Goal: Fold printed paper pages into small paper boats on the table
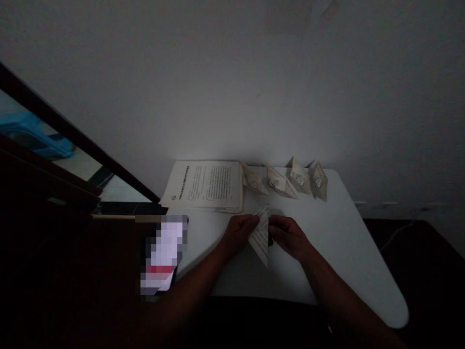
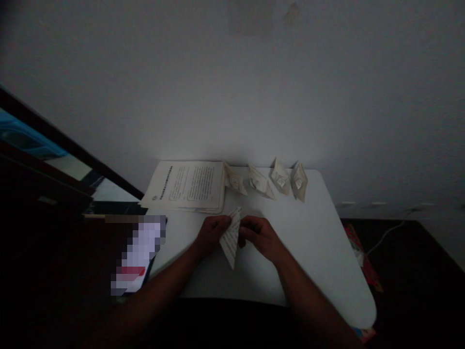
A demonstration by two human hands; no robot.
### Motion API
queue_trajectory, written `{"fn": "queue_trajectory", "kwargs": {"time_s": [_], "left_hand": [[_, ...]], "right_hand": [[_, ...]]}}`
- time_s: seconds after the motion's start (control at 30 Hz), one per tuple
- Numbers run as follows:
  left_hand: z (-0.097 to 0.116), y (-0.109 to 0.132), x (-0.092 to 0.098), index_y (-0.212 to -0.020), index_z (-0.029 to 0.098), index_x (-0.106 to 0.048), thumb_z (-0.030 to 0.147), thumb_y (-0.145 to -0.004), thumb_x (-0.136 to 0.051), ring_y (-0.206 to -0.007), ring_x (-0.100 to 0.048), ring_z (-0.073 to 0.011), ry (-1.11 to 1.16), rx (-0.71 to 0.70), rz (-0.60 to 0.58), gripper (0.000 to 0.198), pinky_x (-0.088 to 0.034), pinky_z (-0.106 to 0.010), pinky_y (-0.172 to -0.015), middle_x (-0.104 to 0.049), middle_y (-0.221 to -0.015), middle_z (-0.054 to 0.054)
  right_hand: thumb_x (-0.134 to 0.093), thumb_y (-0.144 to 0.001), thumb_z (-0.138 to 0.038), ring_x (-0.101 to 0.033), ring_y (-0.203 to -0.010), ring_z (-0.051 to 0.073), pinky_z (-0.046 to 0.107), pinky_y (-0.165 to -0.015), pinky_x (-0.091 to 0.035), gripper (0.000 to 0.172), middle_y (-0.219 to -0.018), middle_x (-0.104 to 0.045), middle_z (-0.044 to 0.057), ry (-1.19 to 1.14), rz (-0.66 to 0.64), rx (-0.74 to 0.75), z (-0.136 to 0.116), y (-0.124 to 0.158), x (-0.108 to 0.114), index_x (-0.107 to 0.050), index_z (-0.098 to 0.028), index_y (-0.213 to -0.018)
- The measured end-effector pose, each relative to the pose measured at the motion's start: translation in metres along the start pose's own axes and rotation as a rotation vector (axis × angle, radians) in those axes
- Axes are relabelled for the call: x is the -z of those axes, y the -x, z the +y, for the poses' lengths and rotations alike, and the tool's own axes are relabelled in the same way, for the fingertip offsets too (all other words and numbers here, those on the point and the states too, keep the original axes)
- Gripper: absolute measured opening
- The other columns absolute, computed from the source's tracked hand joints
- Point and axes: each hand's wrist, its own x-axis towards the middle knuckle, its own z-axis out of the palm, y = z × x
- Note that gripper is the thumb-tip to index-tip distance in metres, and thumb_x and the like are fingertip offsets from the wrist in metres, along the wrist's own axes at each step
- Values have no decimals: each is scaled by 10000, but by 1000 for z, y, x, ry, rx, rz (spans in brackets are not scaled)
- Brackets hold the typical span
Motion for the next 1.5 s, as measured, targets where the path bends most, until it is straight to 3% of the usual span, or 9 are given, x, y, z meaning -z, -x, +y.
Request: {"fn": "queue_trajectory", "kwargs": {"time_s": [0.17, 0.33, 0.4, 0.5, 0.63, 1.0, 1.27, 1.4, 1.5], "left_hand": [[-4, -2, 3, -599, 122, -582, 459, -858, -459, -488, -502, -100, -342, -122, 184, 443, -367, -201, -486, -531, -512, 10], [-11, -5, 3, -517, 135, -458, 449, -856, -456, -481, -358, -69, -539, -185, 165, 462, -266, -201, -474, -334, -482, 49], [-11, -6, 3, -513, 137, -447, 457, -860, -447, -482, -349, -69, -513, -184, 163, 472, -265, -202, -477, -328, -483, 50], [-8, -5, 3, -585, 129, -539, 475, -883, -396, -511, -451, -91, -329, -134, 168, 478, -340, -204, -505, -480, -528, 24], [-2, -3, 3, -689, 112, -648, 505, -896, -353, -587, -587, -138, -162, -57, 60, 534, -436, -226, -573, -643, -643, -37], [-6, -1, 5, -713, 113, -672, 568, -877, -338, -562, -618, -161, -38, 41, -1, 588, -459, -248, -546, -670, -628, -69], [-7, -5, 4, -604, 133, -560, 532, -872, -376, -498, -487, -110, -226, -31, 172, 515, -366, -221, -491, -541, -536, 2], [-8, -5, 4, -568, 149, -474, 483, -874, -401, -510, -401, -92, -370, -103, 227, 460, -310, -217, -497, -414, -519, 38], [-6, -6, 4, -666, 149, -522, 428, -874, -425, -572, -441, -105, -425, -149, 259, 361, -349, -217, -554, -455, -574, 36]], "right_hand": [[-704, -734, -309, -542, -533, 99, 238, -523, -442, 207, -612, -568, -34, 121, 152, 64, -4, -1, -1, -549, -179, -777], [-755, -675, -245, -391, -477, 49, 175, -439, -322, 253, -567, -431, -87, 336, 237, 105, -6, 1, -7, -539, -196, -798], [-755, -674, -226, -354, -471, 45, 171, -427, -288, 249, -552, -385, -96, 370, 254, 124, -5, 1, -9, -548, -199, -810], [-693, -746, -271, -450, -514, 70, 200, -477, -368, 212, -608, -476, -69, 246, 221, 144, -4, 1, -9, -544, -211, -884], [-664, -779, -282, -530, -532, 97, 245, -519, -427, 185, -654, -569, -39, 72, 152, 141, -3, -1, -4, -542, -210, -897], [-754, -683, -290, -572, -526, 119, 269, -516, -478, 249, -640, -619, -29, -66, 113, 33, 0, -2, -3, -542, -199, -776], [-686, -732, -287, -592, -594, 131, 267, -576, -504, 138, -676, -656, 16, 263, 202, 91, -5, 1, -4, -672, -172, -807], [-588, -787, -273, -597, -669, 158, 287, -627, -505, 172, -767, -669, 36, 419, 99, 142, -9, 3, -6, -698, -176, -877], [-522, -804, -250, -584, -676, 169, 287, -632, -486, 211, -744, -651, 29, 536, 6, 176, -11, 4, -4, -697, -180, -897]]}}
